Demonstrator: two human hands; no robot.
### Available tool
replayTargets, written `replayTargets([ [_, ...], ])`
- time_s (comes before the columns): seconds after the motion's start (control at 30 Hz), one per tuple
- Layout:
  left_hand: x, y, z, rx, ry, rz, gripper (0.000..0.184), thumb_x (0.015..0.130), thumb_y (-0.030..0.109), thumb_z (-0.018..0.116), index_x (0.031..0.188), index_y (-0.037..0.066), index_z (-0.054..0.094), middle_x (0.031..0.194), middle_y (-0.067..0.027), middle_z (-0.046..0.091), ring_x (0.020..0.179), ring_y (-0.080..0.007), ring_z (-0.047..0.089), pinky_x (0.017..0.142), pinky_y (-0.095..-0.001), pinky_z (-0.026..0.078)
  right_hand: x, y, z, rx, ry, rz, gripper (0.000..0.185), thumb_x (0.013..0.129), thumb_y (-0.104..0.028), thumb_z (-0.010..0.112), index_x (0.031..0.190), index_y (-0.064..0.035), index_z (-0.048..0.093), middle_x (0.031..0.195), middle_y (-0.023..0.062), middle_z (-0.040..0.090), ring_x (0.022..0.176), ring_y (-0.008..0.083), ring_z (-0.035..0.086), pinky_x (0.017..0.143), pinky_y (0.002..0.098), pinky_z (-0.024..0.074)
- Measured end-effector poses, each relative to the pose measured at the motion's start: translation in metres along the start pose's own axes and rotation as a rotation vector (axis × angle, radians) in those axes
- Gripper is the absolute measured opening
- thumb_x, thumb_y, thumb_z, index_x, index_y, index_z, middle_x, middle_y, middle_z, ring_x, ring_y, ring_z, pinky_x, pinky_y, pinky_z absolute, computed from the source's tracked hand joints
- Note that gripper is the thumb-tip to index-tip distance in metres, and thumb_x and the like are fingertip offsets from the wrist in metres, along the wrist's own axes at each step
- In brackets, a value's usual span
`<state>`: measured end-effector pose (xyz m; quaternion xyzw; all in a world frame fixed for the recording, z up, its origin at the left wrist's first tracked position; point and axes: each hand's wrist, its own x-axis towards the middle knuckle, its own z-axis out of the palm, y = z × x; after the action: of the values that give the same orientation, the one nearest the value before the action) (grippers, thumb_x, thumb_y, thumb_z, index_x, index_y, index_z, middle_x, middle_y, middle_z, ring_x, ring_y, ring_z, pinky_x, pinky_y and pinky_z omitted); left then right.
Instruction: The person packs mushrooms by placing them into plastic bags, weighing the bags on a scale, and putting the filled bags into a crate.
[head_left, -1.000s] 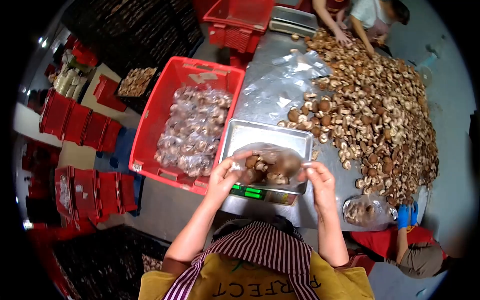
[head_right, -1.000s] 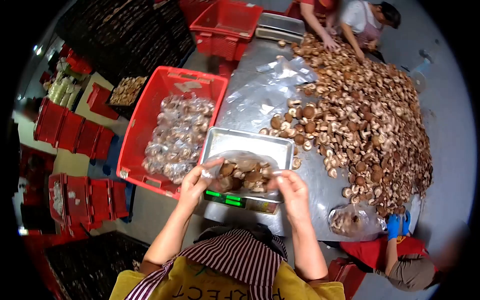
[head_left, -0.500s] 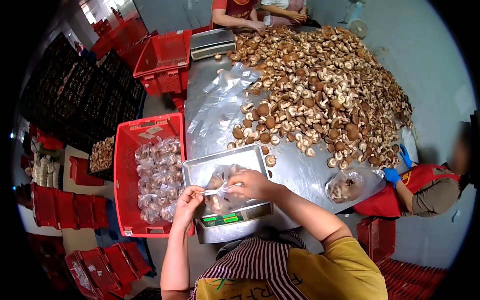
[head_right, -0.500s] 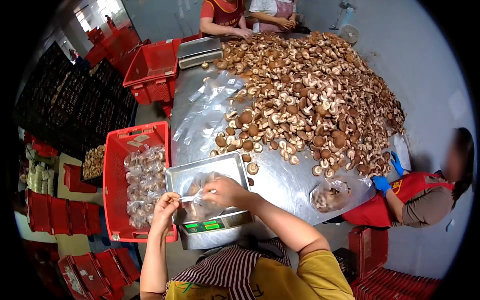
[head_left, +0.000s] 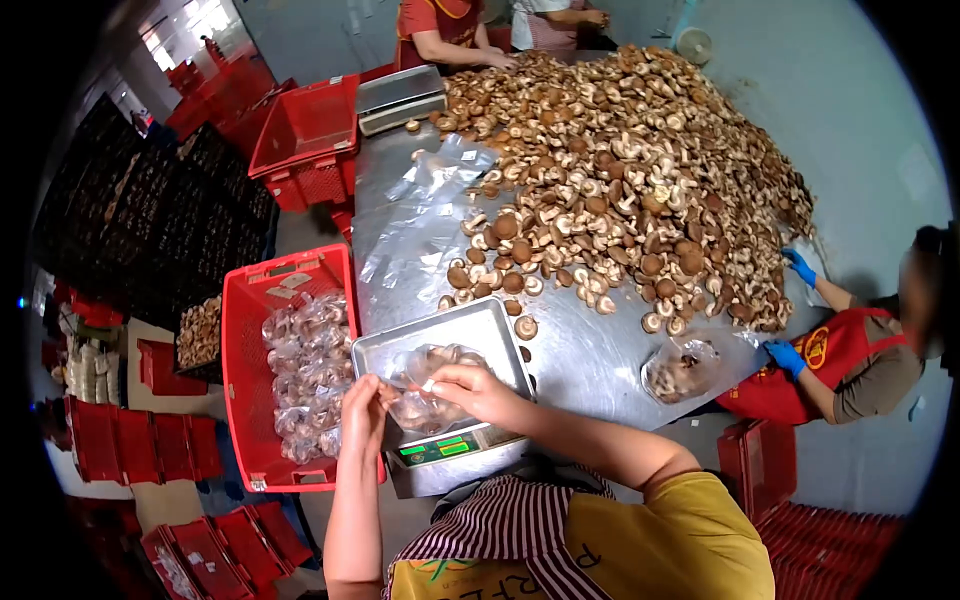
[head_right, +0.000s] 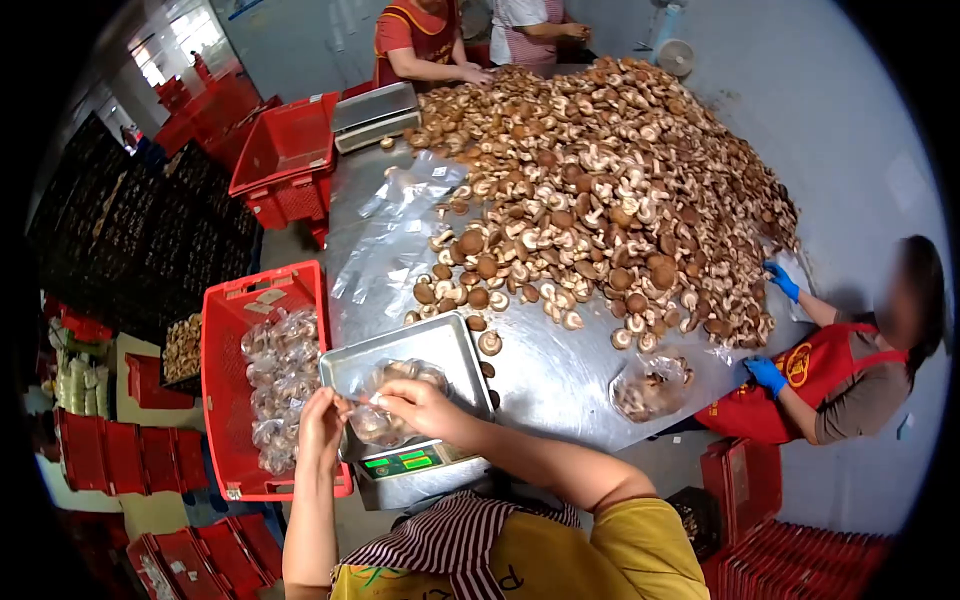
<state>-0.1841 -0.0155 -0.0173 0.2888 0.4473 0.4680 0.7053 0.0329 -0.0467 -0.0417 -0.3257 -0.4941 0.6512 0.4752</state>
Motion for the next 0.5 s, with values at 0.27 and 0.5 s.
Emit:
replayTargets([
  [0.27, -0.019, 0.002, -0.002, 0.175, -0.187, -0.061, 0.018, 0.093, 0.017, 0.060, 0.099, 0.001, 0.064, 0.091, -0.0088, 0.066, 0.086, -0.0169, 0.062, 0.083, -0.0302, 0.049, 0.020, 0.005, -0.017, -0.619, -0.169, -0.174, 0.023, 0.086, -0.011, 0.063, 0.107, -0.0016, 0.062, 0.093, 0.0121, 0.064, 0.079, 0.0253, 0.062, 0.071, 0.0341, 0.0505],
  [0.5, 0.015, -0.030, -0.025, -0.321, 0.032, -0.140, 0.047, 0.089, 0.017, 0.063, 0.132, 0.005, 0.050, 0.113, -0.0164, 0.063, 0.085, -0.0199, 0.064, 0.081, -0.0303, 0.051, -0.020, -0.039, 0.019, -1.028, -0.376, -0.277, 0.009, 0.083, -0.007, 0.064, 0.090, -0.0007, 0.063, 0.087, 0.0128, 0.060, 0.077, 0.0243, 0.058, 0.072, 0.0324, 0.0465],
])
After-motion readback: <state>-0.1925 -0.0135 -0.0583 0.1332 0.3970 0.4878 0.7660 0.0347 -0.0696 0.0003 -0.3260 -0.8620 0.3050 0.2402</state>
